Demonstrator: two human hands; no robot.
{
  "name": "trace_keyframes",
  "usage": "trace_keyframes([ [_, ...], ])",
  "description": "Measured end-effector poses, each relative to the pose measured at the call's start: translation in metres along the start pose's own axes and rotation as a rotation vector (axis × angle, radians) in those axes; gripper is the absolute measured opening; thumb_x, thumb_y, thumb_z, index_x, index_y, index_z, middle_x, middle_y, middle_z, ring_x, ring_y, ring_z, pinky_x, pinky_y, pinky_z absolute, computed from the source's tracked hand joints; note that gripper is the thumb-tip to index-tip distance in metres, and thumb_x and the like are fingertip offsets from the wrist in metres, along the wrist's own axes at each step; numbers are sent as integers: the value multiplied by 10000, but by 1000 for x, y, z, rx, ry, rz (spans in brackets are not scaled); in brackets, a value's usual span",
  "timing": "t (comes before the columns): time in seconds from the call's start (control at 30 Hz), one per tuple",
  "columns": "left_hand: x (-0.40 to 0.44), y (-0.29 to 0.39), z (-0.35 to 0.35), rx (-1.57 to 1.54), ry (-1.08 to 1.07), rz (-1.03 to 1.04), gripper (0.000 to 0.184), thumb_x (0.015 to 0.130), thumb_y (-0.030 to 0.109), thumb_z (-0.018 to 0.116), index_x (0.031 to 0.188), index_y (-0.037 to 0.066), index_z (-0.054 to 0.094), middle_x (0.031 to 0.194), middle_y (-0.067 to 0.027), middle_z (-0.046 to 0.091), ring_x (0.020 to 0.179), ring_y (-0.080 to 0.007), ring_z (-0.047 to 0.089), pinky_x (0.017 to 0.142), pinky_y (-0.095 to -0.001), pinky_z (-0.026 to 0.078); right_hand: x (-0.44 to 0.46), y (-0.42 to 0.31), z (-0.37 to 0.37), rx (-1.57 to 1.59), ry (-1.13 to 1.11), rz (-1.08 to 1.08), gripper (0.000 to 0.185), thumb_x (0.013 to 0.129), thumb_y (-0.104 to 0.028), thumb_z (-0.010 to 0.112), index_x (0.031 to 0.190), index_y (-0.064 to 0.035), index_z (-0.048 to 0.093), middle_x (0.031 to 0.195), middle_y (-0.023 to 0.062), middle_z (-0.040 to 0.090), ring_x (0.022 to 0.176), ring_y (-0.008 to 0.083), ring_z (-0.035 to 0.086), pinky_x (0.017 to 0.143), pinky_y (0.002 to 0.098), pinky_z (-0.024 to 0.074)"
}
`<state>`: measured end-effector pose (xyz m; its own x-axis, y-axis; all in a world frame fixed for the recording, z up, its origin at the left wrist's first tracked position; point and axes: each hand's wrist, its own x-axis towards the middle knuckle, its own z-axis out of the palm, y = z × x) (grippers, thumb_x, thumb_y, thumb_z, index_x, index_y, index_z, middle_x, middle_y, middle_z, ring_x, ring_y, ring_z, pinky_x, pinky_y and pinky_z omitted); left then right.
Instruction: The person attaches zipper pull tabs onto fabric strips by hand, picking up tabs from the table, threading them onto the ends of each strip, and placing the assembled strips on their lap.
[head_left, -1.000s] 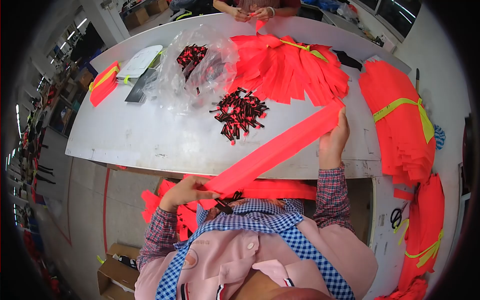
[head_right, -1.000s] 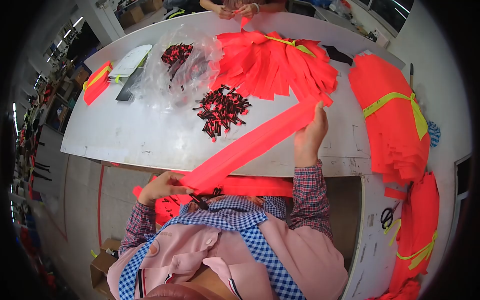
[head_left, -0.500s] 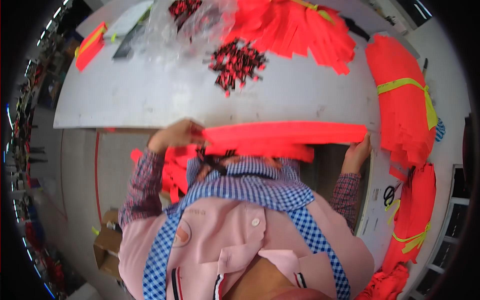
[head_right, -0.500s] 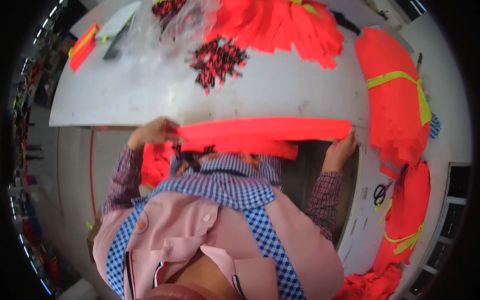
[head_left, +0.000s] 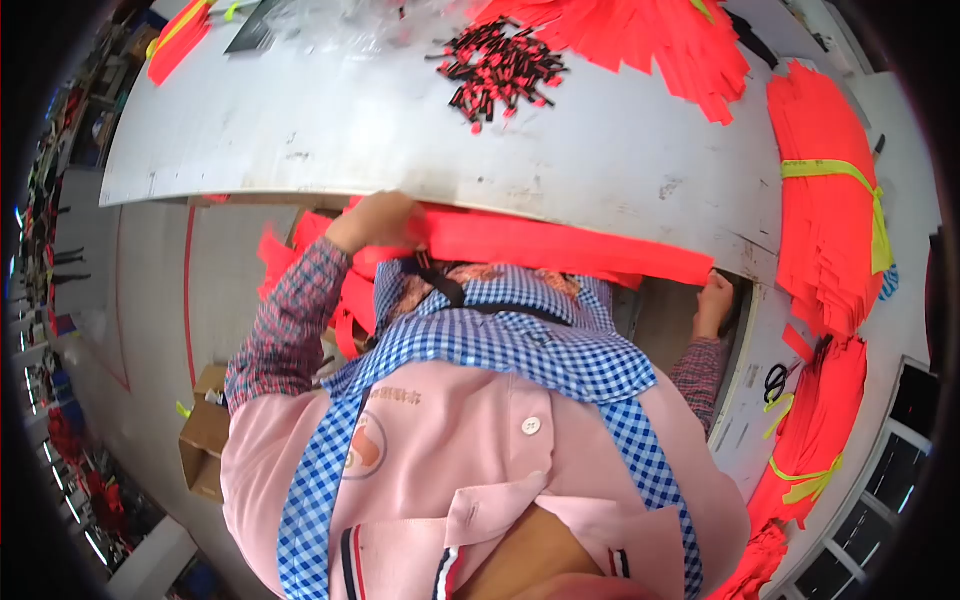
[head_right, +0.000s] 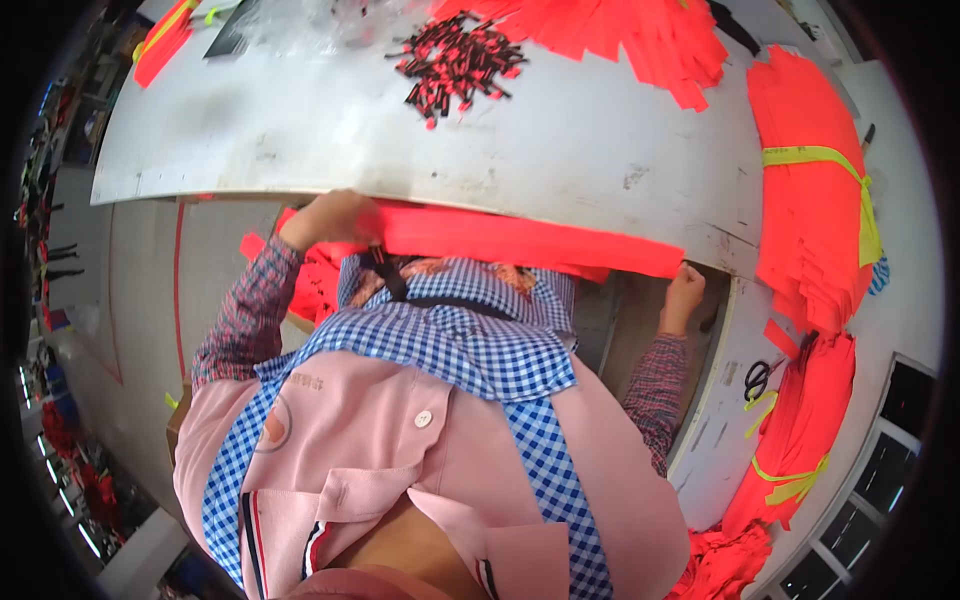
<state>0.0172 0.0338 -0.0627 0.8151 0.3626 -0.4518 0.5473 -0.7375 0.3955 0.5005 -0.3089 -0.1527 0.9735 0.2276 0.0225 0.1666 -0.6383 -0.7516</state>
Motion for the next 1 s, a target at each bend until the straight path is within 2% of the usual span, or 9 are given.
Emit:
trace_keyframes([
  [0.03, -2, -1, 4, 76, 73, -10, 415, 707, 340, 745, 1003, 58, 674, 881, -172, 661, 867, -350, 633, 783, -441, 504, 4, 8, 4, -301, 39, -178, 280, 909, -214, 605, 1040, 31, 577, 936, 119, 644, 797, 233, 633, 716, 344, 517],
  [0.07, -7, 5, 2, 85, 169, -13, 395, 711, 313, 742, 1001, 55, 668, 895, -164, 649, 877, -347, 621, 782, -437, 501, 8, 11, 12, -146, 146, -264, 267, 897, -179, 611, 1053, 34, 566, 963, 147, 636, 861, 250, 634, 750, 364, 508],
  [0.17, -6, 25, -5, 70, 385, -32, 336, 735, 242, 724, 993, 40, 649, 927, -148, 616, 903, -342, 591, 779, -427, 495, -4, -54, 28, -58, 142, -492, 247, 890, -159, 612, 1068, 5, 565, 992, 143, 632, 914, 266, 629, 794, 371, 499],
  [0.3, -1, 40, -10, 10, 466, 52, 293, 774, 180, 700, 1020, 35, 635, 974, -142, 609, 923, -332, 585, 801, -401, 486, 4, -131, 92, 63, -109, -653, 194, 879, -109, 612, 1051, -22, 589, 959, 122, 653, 909, 239, 641, 796, 341, 509],
  [0.43, -9, 47, -7, -18, 408, 63, 350, 781, 162, 695, 1085, 12, 609, 1058, -178, 586, 978, -360, 569, 843, -414, 479, 21, -198, 154, 62, -259, -730, 195, 845, -133, 627, 991, -10, 591, 958, 160, 643, 878, 302, 639, 769, 386, 506],
  [0.6, -28, 42, -3, -61, 410, -14, 382, 787, 159, 695, 1118, 4, 584, 1067, -190, 582, 973, -369, 575, 821, -419, 487, 84, -235, 231, -130, -161, -756, 246, 834, -176, 614, 1000, 4, 589, 1000, 205, 632, 902, 348, 630, 778, 432, 506],
  [0.73, -34, 42, -3, -86, 411, -47, 389, 790, 177, 701, 1117, 0, 586, 1049, -192, 587, 952, -371, 585, 804, -416, 494, 97, -269, 245, -354, -183, -692, 293, 815, -197, 624, 1011, 15, 576, 989, 228, 622, 952, 371, 617, 810, 451, 510],
  [0.93, -22, 41, -6, -79, 367, -29, 349, 779, 155, 692, 1081, 8, 598, 1034, -184, 591, 971, -370, 575, 833, -427, 485, 115, -274, 265, -561, -131, -852, 226, 887, -213, 546, 962, -5, 593, 976, 218, 614, 945, 381, 607, 767, 484, 502],
  [1.0, -18, 45, -12, -84, 371, -5, 340, 779, 153, 691, 1075, 13, 600, 1035, -179, 592, 971, -369, 574, 839, -427, 483, 122, -269, 264, -471, -150, -898, 205, 894, -188, 518, 935, -3, 595, 938, 219, 619, 914, 383, 611, 753, 485, 501],
])
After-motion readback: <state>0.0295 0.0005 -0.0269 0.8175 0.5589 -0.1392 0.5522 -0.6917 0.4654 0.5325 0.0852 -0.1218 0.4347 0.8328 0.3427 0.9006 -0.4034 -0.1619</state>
